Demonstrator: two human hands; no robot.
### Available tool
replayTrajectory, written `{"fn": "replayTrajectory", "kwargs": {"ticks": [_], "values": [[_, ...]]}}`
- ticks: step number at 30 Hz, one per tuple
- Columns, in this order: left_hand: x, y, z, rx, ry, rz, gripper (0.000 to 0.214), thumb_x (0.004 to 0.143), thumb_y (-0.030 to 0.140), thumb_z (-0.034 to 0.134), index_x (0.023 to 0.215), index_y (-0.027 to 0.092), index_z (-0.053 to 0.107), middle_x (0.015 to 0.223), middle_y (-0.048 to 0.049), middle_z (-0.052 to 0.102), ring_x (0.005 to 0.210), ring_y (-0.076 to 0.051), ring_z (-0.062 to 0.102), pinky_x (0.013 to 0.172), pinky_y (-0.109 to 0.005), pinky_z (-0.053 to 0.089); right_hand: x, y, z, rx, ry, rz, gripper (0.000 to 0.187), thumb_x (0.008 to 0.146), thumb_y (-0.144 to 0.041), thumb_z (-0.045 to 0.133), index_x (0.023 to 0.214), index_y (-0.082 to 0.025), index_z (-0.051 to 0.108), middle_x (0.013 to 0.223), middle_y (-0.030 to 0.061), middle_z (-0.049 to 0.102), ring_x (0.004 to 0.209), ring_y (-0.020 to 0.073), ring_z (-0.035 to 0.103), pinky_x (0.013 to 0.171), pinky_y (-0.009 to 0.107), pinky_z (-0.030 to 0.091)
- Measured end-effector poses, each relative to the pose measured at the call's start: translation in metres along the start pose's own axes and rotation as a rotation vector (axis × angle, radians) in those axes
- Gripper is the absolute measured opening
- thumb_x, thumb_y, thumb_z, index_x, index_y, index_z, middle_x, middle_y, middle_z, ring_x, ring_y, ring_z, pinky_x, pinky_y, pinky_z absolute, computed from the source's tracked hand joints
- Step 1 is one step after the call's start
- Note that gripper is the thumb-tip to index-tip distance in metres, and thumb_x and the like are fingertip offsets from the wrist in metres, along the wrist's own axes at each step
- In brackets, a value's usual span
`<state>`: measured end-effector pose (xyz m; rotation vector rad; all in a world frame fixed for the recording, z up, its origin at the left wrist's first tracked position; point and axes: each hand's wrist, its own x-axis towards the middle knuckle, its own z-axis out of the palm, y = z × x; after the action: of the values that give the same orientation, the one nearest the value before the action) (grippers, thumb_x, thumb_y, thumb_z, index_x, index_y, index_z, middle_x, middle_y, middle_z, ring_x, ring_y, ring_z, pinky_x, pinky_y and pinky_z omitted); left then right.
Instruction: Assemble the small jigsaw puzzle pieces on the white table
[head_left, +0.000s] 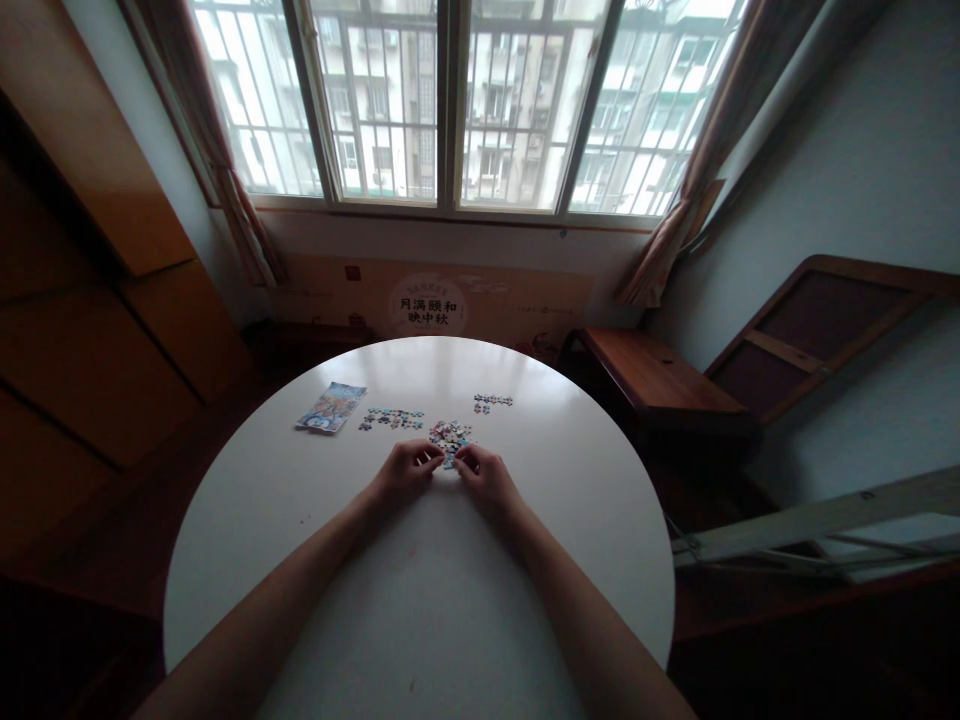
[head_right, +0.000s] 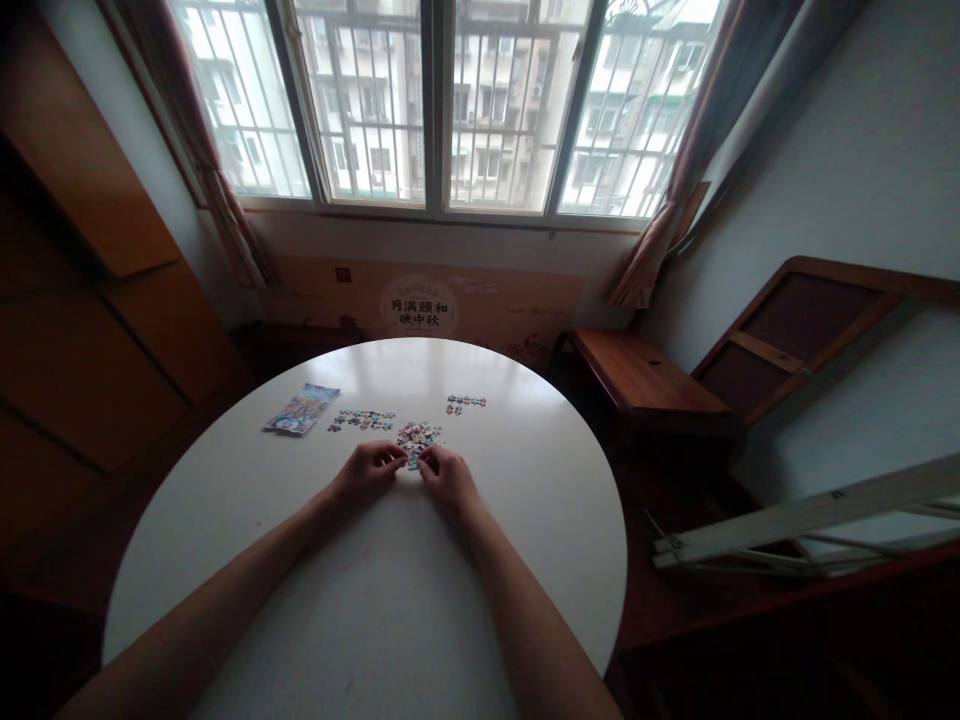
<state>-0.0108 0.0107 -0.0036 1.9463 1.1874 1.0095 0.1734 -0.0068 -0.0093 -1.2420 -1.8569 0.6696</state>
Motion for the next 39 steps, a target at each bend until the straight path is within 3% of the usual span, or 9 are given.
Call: {"fn": "replayTrajectory", "kwargs": {"ticks": [17,27,39], "values": [[-0.0007,0.004,-0.0018,0.029,-0.052,0.01,0.022,0.078,0.032,0.06,0.08,0.012,0.069,0.07,-0.0028,0.068,0.054,-0.009,0.053,0.05,-0.018,0.041,-0.0005,-0.0031,-0.0014,0.004,-0.001,0.033,0.017,0.081,-0.027,0.053,0.089,-0.016,0.063,0.066,0.0005,0.062,0.059,0.0124,0.054,0.058,0.021,0.04],[-0.0008,0.0022,-0.0011,0.021,-0.022,-0.002,0.022,0.078,0.032,0.06,0.081,0.012,0.068,0.069,-0.0031,0.067,0.054,-0.009,0.053,0.05,-0.018,0.042,-0.0007,-0.0056,-0.0038,-0.002,-0.018,0.018,0.017,0.081,-0.028,0.053,0.091,-0.017,0.061,0.062,-0.0013,0.059,0.056,0.0116,0.052,0.055,0.021,0.038],[-0.0006,0.0042,-0.0018,0.03,-0.04,0.021,0.02,0.077,0.03,0.06,0.079,0.012,0.068,0.07,-0.003,0.067,0.055,-0.009,0.053,0.05,-0.018,0.041,-0.0008,-0.0057,-0.0033,0.008,-0.02,0.026,0.014,0.081,-0.027,0.053,0.087,-0.018,0.062,0.064,-0.0006,0.06,0.058,0.0121,0.053,0.057,0.021,0.038]]}}
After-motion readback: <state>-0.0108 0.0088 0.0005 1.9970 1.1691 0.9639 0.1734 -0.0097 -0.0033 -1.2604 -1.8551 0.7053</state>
